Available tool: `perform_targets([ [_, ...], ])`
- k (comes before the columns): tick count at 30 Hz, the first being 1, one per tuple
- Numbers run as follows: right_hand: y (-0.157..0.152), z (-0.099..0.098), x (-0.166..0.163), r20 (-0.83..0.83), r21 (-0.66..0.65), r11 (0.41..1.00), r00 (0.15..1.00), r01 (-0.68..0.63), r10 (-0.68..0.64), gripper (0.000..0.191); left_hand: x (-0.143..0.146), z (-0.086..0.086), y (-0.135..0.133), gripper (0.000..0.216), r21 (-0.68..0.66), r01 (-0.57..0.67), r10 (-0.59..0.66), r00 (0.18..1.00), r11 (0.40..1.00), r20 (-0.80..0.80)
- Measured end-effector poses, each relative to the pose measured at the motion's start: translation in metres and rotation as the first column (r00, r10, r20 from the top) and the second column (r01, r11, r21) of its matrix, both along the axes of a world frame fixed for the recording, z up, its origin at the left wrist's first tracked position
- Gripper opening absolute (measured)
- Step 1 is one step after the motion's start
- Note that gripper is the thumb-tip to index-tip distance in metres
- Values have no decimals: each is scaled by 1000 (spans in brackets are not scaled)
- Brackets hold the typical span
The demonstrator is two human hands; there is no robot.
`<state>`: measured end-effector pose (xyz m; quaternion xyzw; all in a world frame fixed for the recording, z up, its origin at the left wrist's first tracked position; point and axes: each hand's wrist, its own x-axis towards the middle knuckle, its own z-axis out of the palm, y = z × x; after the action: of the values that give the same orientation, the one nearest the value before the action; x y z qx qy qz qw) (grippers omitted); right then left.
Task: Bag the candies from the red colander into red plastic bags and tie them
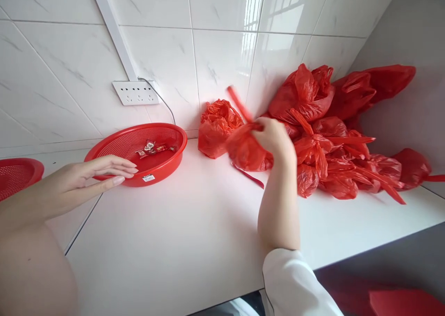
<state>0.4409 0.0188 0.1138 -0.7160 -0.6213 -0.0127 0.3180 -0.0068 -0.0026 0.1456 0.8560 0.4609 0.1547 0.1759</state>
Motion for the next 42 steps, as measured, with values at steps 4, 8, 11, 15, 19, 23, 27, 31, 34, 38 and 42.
perform_targets([
  [4,-11,-23,71,-136,177,885,902,430,-411,41,3,-1,1,36,-49,-6,5,999,999,-34],
  [8,4,-76,107,-167,-45,875,860,482,-482,42,4,-2,5,36,-91,-45,41,998,995,-49],
  [11,19,-101,113,-179,-195,880,866,433,-466,40,0,-3,7,35,-130,-69,62,997,989,-55],
  [15,27,-85,98,-157,-118,884,871,452,-466,43,-10,-5,11,41,-175,-130,121,991,976,-66],
  [19,34,-50,52,-117,161,957,967,242,-225,32,-15,-9,20,47,-181,-214,196,974,960,-113],
  [23,59,-46,-13,-125,192,980,990,-42,67,30,-12,-18,31,55,-176,-256,224,958,951,-180],
  [27,85,-69,-59,-82,180,969,979,-170,187,63,-8,-30,42,65,-143,-305,257,925,942,-281],
  [31,93,-82,-69,-137,-11,986,977,-167,164,76,-6,-37,50,49,-212,-285,215,930,935,-299],
  [34,90,-77,-66,-272,-127,984,958,-125,87,61,-6,-40,52,45,-225,-255,194,945,940,-263],
  [38,85,-72,-65,-160,-228,965,983,-130,94,53,-4,-44,52,52,-179,-287,235,935,941,-265],
  [42,82,-74,-66,17,-271,959,996,-82,90,28,-2,-46,51,54,-179,-300,241,926,937,-290],
])
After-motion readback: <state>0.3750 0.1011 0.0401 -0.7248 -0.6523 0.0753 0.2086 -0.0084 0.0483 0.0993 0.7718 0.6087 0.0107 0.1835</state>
